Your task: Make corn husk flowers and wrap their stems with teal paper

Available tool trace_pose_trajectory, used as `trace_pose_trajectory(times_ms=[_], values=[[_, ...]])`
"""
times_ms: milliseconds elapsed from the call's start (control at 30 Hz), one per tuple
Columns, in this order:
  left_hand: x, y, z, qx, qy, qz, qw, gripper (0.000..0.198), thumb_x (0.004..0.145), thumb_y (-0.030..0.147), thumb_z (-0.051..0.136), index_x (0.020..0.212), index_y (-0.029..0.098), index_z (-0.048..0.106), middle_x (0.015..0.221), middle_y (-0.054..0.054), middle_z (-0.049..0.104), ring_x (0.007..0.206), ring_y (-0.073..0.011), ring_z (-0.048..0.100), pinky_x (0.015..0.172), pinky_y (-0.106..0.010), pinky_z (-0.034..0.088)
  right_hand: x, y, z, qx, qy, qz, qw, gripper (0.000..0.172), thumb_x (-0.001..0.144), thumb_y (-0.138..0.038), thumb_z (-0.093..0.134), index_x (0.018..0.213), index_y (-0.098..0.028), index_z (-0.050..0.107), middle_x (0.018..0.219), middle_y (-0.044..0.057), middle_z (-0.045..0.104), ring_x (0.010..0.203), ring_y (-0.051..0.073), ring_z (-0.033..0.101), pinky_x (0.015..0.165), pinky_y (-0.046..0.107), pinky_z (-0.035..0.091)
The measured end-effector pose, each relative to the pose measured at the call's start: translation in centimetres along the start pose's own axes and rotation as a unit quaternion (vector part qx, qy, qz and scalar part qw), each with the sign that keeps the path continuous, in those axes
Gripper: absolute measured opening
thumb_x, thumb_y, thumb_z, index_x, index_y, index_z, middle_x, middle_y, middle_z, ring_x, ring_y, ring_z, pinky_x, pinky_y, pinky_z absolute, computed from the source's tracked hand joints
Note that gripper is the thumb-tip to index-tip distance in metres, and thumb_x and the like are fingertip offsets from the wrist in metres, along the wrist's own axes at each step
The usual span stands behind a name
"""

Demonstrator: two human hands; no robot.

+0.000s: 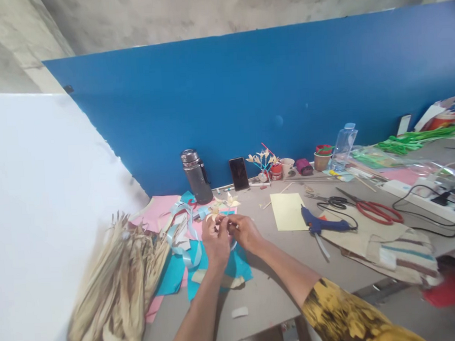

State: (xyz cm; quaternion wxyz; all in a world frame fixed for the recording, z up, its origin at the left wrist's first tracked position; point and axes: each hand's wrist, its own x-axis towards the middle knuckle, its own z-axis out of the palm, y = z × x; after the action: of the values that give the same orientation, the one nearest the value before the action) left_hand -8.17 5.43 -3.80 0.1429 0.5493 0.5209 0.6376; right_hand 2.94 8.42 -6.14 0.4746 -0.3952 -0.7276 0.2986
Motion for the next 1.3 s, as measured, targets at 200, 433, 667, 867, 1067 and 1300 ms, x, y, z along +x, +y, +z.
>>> trace_pose_trajectory(times_ms=[200, 433, 667, 867, 1067, 1300], values=[[1.2, -1.0, -0.6, -0.034, 0.057, -0.082, 0.994, 0.016, 0.081, 0.037, 0.064, 0.080, 0.021, 0.066, 0.078, -0.003, 0.065, 0.076, -0.0202, 0.062, 0.074, -0.031, 0.050, 2.6, 0.9, -2.3, -0.121, 0.047, 0.140, 0.982, 0.022, 0.090, -0.027, 0.055, 0.087, -0.020, 0.076, 0.079, 0.004, 0.075, 0.072, 0.019, 0.067, 0.065, 0.026, 0.047], [1.5, -1.0, -0.6, -0.072, 0.072, -0.114, 0.988, 0.018, 0.078, 0.036, 0.067, 0.082, 0.019, 0.066, 0.077, -0.004, 0.067, 0.075, -0.0202, 0.062, 0.073, -0.032, 0.049, 10.6, 1.3, -2.5, -0.260, -0.038, 0.207, 0.942, 0.022, 0.097, -0.033, 0.063, 0.109, -0.016, 0.068, 0.109, 0.008, 0.070, 0.098, 0.021, 0.068, 0.086, 0.038, 0.055], [1.3, -1.3, -0.6, -0.099, 0.064, -0.126, 0.985, 0.017, 0.080, 0.036, 0.065, 0.082, 0.019, 0.068, 0.074, -0.003, 0.066, 0.073, -0.0198, 0.062, 0.072, -0.031, 0.049, 12.5, 4.1, 0.0, -0.314, -0.094, 0.232, 0.916, 0.036, 0.097, -0.035, 0.063, 0.128, -0.016, 0.060, 0.128, 0.011, 0.062, 0.108, 0.024, 0.065, 0.090, 0.045, 0.057], [1.9, -1.8, -0.9, -0.105, 0.081, -0.148, 0.980, 0.019, 0.075, 0.036, 0.069, 0.080, 0.018, 0.068, 0.072, -0.003, 0.066, 0.072, -0.0201, 0.062, 0.070, -0.031, 0.048, 11.7, 3.4, -1.7, -0.219, -0.026, 0.212, 0.952, 0.035, 0.097, -0.035, 0.063, 0.127, -0.016, 0.060, 0.127, 0.010, 0.062, 0.107, 0.024, 0.065, 0.090, 0.045, 0.057], [1.3, -1.2, -0.5, -0.145, 0.057, -0.149, 0.976, 0.020, 0.075, 0.038, 0.069, 0.079, 0.018, 0.067, 0.071, -0.002, 0.065, 0.070, -0.0188, 0.060, 0.068, -0.030, 0.047, 6.7, -0.4, -2.8, -0.018, 0.038, 0.126, 0.991, 0.024, 0.095, -0.028, 0.052, 0.111, -0.014, 0.063, 0.089, 0.007, 0.072, 0.075, 0.017, 0.070, 0.065, 0.028, 0.057], [0.1, -0.5, 0.2, -0.102, 0.011, -0.097, 0.990, 0.019, 0.080, 0.038, 0.067, 0.074, 0.021, 0.069, 0.073, -0.003, 0.066, 0.070, -0.0203, 0.061, 0.070, -0.031, 0.047, 2.2, -1.5, -3.4, 0.085, 0.069, 0.056, 0.992, 0.019, 0.083, -0.035, 0.061, 0.087, -0.018, 0.068, 0.075, 0.003, 0.069, 0.060, 0.015, 0.062, 0.056, 0.026, 0.052]])
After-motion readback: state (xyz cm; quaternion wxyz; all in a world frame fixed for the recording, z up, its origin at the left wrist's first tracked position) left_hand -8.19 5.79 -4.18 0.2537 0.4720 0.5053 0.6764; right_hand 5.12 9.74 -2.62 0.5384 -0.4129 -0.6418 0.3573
